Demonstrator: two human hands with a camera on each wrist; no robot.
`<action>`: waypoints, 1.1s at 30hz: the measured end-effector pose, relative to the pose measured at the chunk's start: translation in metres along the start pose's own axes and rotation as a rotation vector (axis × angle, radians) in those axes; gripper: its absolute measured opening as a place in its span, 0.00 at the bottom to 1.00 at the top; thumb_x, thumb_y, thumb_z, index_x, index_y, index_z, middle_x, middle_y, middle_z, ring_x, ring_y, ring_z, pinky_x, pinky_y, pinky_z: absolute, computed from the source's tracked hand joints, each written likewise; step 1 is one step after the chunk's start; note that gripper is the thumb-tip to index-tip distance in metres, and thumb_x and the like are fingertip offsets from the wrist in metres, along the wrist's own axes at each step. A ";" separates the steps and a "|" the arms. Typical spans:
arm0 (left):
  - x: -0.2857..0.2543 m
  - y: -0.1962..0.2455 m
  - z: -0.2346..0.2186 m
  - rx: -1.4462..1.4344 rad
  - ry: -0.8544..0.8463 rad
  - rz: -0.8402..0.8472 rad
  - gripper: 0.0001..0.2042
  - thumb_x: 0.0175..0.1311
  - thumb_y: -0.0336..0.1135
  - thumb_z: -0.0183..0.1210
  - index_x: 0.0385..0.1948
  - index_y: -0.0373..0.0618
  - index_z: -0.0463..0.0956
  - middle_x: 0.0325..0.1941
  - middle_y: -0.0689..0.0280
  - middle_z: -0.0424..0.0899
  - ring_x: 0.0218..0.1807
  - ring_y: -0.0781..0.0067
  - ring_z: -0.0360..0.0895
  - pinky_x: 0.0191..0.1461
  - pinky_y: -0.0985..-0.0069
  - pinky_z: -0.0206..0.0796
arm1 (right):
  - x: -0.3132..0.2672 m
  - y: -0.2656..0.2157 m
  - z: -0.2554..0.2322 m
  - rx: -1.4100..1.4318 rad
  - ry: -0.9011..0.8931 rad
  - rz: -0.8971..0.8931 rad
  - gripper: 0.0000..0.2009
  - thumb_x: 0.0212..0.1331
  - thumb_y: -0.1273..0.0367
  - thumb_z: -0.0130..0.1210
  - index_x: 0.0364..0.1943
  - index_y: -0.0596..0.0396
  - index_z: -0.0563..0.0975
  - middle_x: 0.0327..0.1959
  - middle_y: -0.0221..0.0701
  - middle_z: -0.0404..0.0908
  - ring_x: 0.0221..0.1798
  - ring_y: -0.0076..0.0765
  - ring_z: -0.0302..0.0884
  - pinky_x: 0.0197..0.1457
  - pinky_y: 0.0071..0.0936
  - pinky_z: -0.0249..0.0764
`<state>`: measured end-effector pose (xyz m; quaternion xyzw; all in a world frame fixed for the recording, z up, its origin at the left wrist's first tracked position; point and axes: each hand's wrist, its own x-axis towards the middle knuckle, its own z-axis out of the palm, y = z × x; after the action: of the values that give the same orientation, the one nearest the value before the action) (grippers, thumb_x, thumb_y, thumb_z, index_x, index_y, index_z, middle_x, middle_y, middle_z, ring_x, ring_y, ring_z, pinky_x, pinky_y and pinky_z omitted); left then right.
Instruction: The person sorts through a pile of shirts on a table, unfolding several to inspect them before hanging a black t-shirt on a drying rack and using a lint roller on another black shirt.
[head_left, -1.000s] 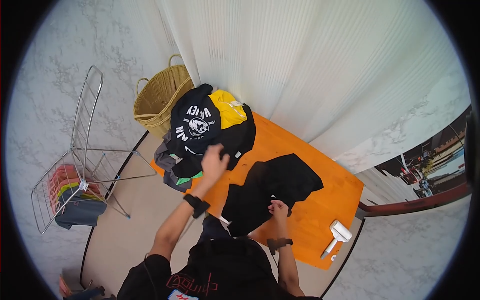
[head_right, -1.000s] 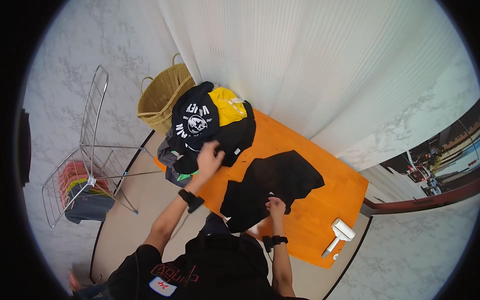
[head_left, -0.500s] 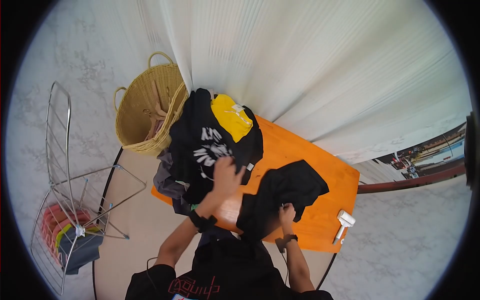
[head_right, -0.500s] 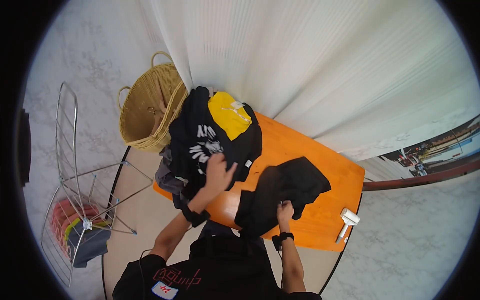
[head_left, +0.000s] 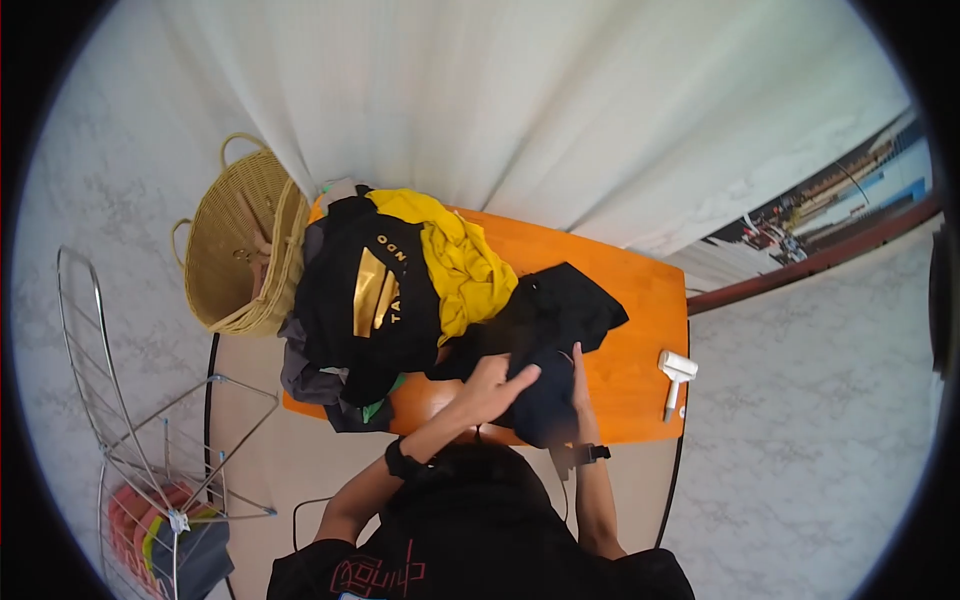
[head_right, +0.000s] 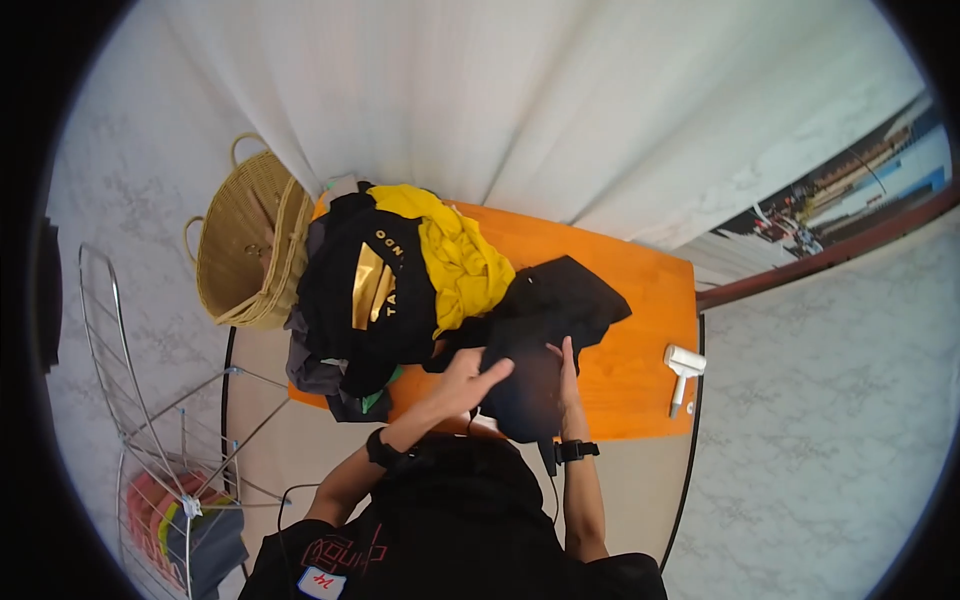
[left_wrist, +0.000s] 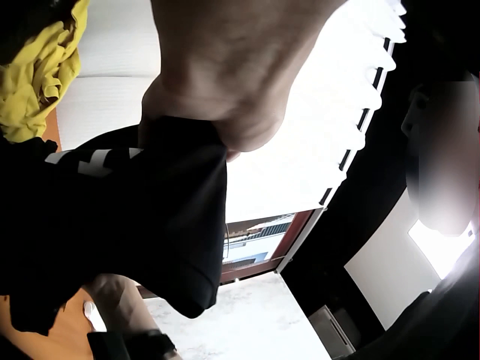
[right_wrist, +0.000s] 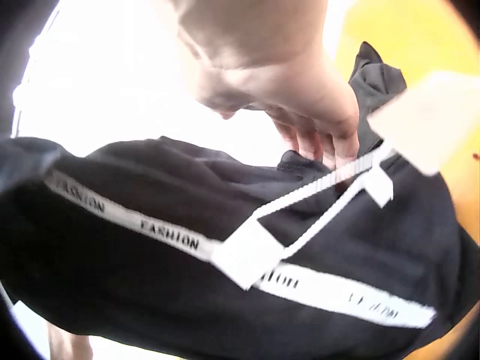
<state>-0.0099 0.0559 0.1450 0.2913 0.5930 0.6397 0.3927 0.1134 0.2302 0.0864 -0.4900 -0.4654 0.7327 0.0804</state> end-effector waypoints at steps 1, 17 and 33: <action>-0.001 -0.007 -0.006 -0.059 0.002 -0.049 0.17 0.68 0.40 0.56 0.44 0.30 0.77 0.40 0.58 0.83 0.42 0.73 0.80 0.47 0.71 0.71 | 0.011 0.016 -0.017 0.024 -0.079 -0.025 0.37 0.64 0.37 0.42 0.62 0.53 0.72 0.53 0.38 0.77 0.56 0.34 0.74 0.58 0.30 0.71; 0.036 0.079 -0.030 -0.209 0.195 -0.181 0.22 0.64 0.44 0.62 0.48 0.31 0.71 0.45 0.58 0.81 0.42 0.74 0.81 0.46 0.79 0.74 | 0.003 -0.093 0.027 -0.441 -0.369 -0.986 0.36 0.47 0.82 0.58 0.67 0.54 0.65 0.60 0.40 0.73 0.60 0.38 0.72 0.67 0.28 0.64; 0.075 0.080 -0.092 0.523 0.604 0.386 0.21 0.71 0.46 0.51 0.25 0.35 0.67 0.20 0.68 0.64 0.27 0.82 0.60 0.32 0.78 0.55 | -0.098 -0.282 0.082 -0.641 -0.293 -1.325 0.12 0.54 0.68 0.55 0.28 0.68 0.74 0.16 0.50 0.64 0.17 0.45 0.57 0.24 0.38 0.62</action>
<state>-0.1389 0.0720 0.2050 0.2864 0.7577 0.5863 -0.0119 0.0025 0.2803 0.3708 -0.0040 -0.8596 0.4171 0.2953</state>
